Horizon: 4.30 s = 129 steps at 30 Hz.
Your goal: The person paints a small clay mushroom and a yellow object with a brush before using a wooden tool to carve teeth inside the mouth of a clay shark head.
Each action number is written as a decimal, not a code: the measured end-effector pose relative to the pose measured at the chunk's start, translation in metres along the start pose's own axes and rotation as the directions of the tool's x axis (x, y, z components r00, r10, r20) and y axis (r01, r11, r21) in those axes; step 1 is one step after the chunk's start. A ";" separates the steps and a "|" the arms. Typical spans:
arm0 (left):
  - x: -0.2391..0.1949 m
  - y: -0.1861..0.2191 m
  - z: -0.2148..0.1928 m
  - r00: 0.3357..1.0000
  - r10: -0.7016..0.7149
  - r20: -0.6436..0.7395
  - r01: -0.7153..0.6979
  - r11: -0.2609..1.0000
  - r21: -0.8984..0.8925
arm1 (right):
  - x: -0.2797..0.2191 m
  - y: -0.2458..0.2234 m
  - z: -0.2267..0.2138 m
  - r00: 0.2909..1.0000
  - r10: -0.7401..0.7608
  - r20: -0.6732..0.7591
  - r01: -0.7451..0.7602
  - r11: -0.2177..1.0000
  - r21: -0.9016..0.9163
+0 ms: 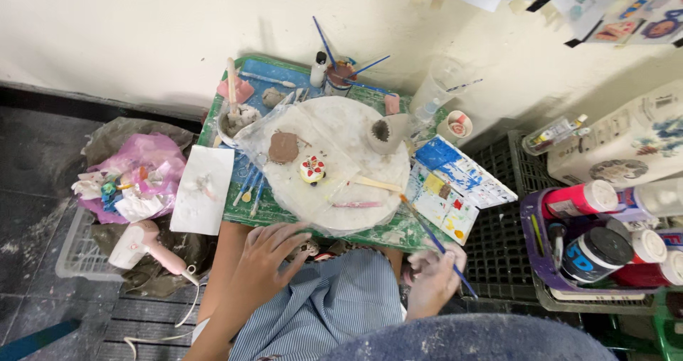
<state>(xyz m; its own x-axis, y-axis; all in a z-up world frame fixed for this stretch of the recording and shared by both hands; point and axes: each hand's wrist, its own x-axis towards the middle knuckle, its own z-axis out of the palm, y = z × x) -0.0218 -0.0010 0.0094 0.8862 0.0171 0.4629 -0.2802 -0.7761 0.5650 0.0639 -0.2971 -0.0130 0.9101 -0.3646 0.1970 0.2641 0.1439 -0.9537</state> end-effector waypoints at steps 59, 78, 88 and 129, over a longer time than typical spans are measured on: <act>0.009 -0.002 -0.011 1.000 -0.024 0.015 0.025 0.997 -0.079 | 0.074 0.002 -0.045 0.906 -0.359 0.226 0.422 0.815 -0.398; 0.053 -0.085 -0.062 0.958 -0.153 -0.242 0.139 0.987 -0.076 | 0.281 0.020 0.292 0.714 0.061 0.698 0.605 0.448 -0.658; 0.308 -0.123 0.025 0.970 -0.189 -0.150 0.195 0.980 0.027 | 0.330 0.070 0.310 0.570 0.284 0.771 0.658 0.405 -0.635; 0.382 -0.174 0.149 0.932 -0.018 0.361 -0.055 0.981 0.188 | 0.170 -0.030 0.119 0.830 -0.004 0.558 0.153 0.963 -0.221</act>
<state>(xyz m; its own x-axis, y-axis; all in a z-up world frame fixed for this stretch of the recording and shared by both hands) 0.4210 0.0467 -0.0140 0.9644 -0.1984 0.1748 -0.2537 -0.8806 0.4003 0.2482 -0.2541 0.0761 0.9323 0.2105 0.2941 0.3232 -0.1202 -0.9387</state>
